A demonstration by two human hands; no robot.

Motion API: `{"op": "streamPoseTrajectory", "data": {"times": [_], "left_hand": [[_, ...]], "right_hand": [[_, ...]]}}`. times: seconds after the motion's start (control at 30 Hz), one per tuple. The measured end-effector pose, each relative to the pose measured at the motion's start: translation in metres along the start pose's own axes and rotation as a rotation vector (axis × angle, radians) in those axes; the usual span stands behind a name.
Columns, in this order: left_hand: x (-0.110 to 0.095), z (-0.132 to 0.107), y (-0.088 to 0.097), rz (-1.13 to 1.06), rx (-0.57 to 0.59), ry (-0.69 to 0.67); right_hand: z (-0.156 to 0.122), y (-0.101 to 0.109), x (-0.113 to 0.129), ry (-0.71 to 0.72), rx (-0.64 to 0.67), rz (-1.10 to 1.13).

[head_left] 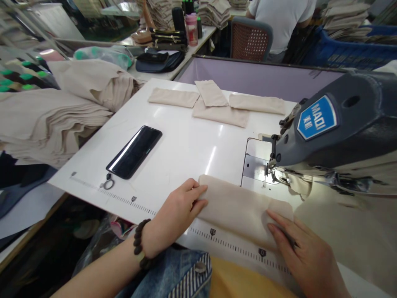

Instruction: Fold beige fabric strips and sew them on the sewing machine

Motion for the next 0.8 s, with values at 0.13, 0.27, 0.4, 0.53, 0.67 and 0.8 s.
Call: {"op": "streamPoseTrajectory", "data": {"times": [0.13,0.27,0.4,0.53,0.67,0.8], "left_hand": [[-0.0001,-0.0005,0.0002,-0.003,0.003,0.003],[-0.0005,-0.0019,0.0008,0.001,-0.013,-0.004],[-0.0014,-0.0018,0.0012,0.012,-0.016,-0.008],[-0.0023,-0.0008,0.0016,0.010,-0.017,-0.005],[0.0000,-0.0009,0.0015,0.011,-0.023,-0.019],[0.0036,-0.0013,0.0015,0.039,-0.033,-0.053]], "right_hand": [[-0.0007,-0.0017,-0.0013,0.004,0.000,-0.005],[-0.0006,-0.0026,-0.0010,0.006,0.001,0.012],[0.0005,-0.0021,0.0003,0.010,0.002,0.015],[0.0011,-0.0020,0.0007,0.006,0.004,0.028],[0.0005,-0.0030,0.0006,-0.016,0.018,0.039],[-0.0009,-0.0060,0.0001,-0.072,0.077,0.081]]}}
Point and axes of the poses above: each hand's wrist, its own z-axis towards the middle knuckle, its own y-axis out of the back of the hand, x = y × z, the point moved 5 cm from there along z, towards the middle knuckle, and after that the axes turned 14 degrees about -z, right-handed, at the moved point
